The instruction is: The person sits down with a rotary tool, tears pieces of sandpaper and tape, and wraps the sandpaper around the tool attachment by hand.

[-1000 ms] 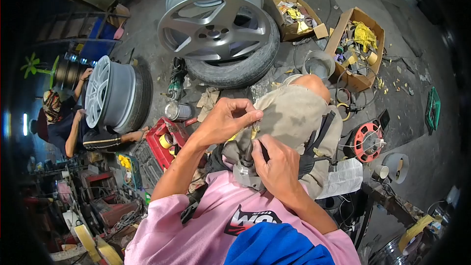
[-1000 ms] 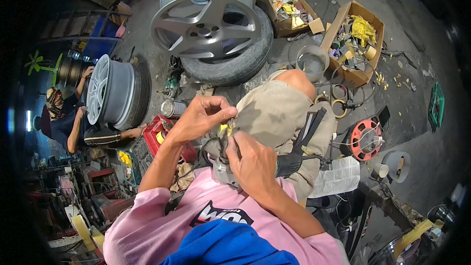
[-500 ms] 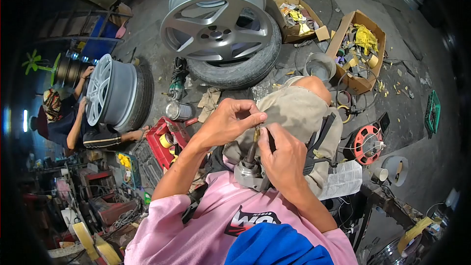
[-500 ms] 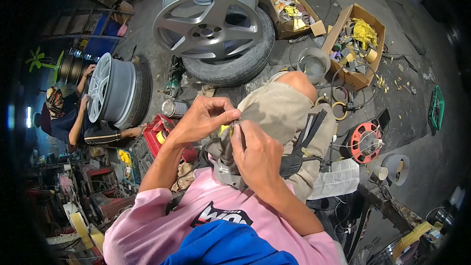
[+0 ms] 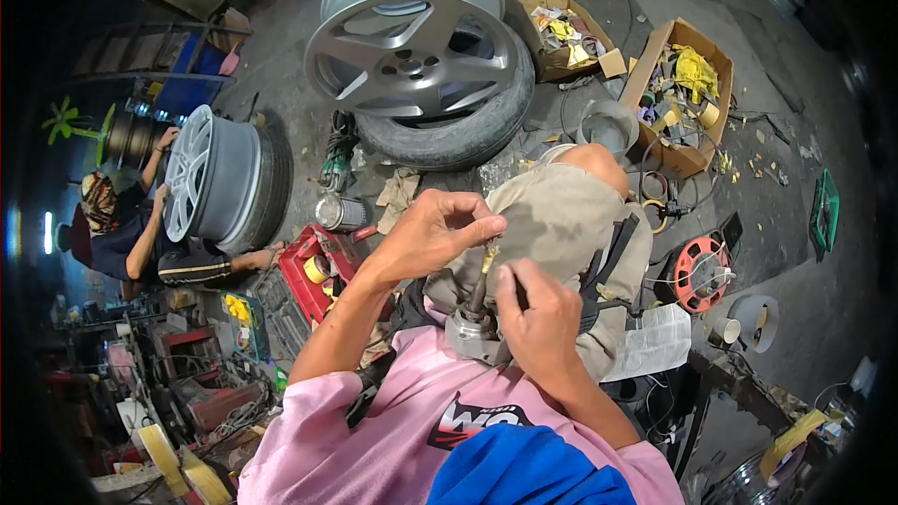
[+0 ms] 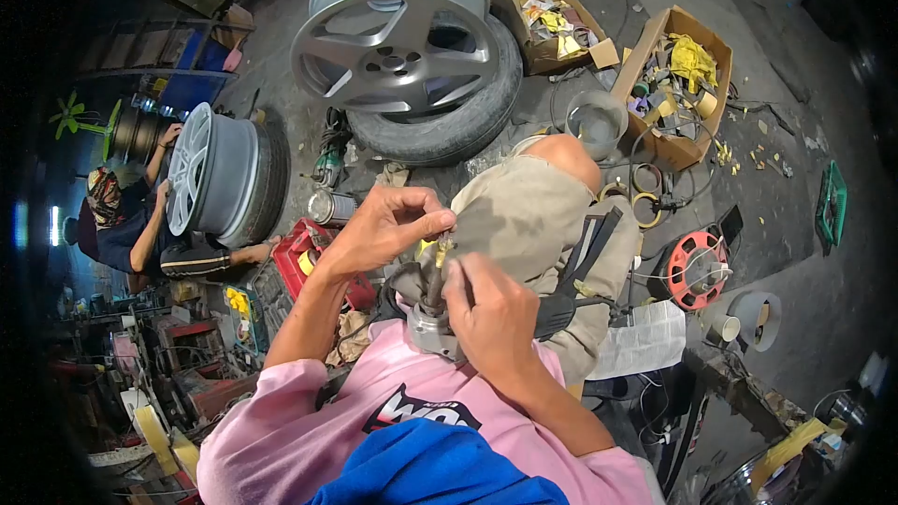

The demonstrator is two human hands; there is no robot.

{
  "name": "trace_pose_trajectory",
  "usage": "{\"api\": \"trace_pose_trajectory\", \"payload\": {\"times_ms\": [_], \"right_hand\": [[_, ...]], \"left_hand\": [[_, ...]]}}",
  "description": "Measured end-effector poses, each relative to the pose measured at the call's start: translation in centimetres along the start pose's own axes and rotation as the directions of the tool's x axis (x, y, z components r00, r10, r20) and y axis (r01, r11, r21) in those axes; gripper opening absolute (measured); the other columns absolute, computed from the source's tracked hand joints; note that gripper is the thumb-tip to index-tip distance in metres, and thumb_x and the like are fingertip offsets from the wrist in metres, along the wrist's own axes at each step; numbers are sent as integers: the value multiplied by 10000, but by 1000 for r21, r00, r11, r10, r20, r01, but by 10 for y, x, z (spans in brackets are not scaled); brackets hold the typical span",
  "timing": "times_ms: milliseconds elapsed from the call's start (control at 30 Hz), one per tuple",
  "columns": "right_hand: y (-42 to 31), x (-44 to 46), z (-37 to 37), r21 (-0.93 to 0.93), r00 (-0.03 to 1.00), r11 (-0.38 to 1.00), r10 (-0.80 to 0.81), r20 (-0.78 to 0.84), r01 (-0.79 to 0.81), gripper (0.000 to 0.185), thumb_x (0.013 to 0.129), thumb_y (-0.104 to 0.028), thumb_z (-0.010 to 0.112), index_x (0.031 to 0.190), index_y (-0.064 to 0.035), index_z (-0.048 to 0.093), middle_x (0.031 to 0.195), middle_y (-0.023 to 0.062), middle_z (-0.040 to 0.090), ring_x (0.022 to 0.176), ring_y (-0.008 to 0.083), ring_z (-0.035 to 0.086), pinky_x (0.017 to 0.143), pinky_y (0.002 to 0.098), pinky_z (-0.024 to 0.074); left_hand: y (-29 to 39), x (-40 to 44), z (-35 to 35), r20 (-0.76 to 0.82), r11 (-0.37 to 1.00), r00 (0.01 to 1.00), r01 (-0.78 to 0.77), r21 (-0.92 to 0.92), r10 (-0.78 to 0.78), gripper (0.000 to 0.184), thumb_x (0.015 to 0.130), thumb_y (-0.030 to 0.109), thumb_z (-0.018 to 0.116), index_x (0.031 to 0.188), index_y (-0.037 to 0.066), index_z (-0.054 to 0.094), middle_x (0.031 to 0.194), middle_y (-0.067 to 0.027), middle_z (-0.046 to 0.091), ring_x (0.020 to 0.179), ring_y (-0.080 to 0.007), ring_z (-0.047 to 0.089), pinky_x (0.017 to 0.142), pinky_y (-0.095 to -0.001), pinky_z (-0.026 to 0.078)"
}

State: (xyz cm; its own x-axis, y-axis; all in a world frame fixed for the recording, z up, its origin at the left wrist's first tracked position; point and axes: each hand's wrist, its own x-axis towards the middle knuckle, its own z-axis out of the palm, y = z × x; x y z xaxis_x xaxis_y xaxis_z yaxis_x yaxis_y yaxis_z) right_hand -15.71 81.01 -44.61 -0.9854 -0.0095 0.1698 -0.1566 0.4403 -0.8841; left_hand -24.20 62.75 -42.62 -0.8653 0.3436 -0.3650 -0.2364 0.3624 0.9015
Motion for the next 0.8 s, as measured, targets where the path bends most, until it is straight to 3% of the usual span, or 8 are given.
{"api": "trace_pose_trajectory", "payload": {"times_ms": [467, 667, 733, 800], "right_hand": [[-1, 10, 6, -49, 1000, 999, -14, 18, 15, 227, 980, -175, 653, 814, -47, 565, 714, 173, 618, 653, 402, 638, 581, 494, 467], [2, -11, 4, -41, 986, 999, 30, 161, -23, 159, 970, -160, 657, 858, -58, 610, 743, 175, 661, 645, 400, 656, 576, 489, 493], [3, -2, 0, -11, 1000, 1000, -4, 20, 4, 137, 970, -163, 661, 883, -62, 629, 745, 174, 662, 643, 399, 654, 573, 489, 489], [0, 8, -5, -12, 1000, 1000, 25, -11, -26, 137, 976, -167, 658, 893, -60, 636, 742, 173, 656, 657, 397, 653, 585, 487, 484]], "left_hand": [[3, -2, 0, 17, 999, 999, -38, 35, 37, 266, 986, 232, 749, 854, 2, 729, 780, 50, 648, 747, -26, 525, 663, -236, 436], [0, -1, 0, -22, 999, 1000, -11, 47, 12, 264, 984, 235, 752, 862, 1, 736, 792, 40, 665, 757, -26, 544, 675, -240, 452], [2, 1, 1, 2, 999, 1000, -7, 33, 7, 258, 987, 228, 749, 864, 1, 737, 792, 40, 661, 758, -27, 541, 677, -241, 452], [5, -1, 2, 25, 1000, 1000, -5, 21, 4, 252, 989, 221, 746, 866, 2, 737, 792, 41, 657, 758, -27, 538, 678, -241, 451]]}}
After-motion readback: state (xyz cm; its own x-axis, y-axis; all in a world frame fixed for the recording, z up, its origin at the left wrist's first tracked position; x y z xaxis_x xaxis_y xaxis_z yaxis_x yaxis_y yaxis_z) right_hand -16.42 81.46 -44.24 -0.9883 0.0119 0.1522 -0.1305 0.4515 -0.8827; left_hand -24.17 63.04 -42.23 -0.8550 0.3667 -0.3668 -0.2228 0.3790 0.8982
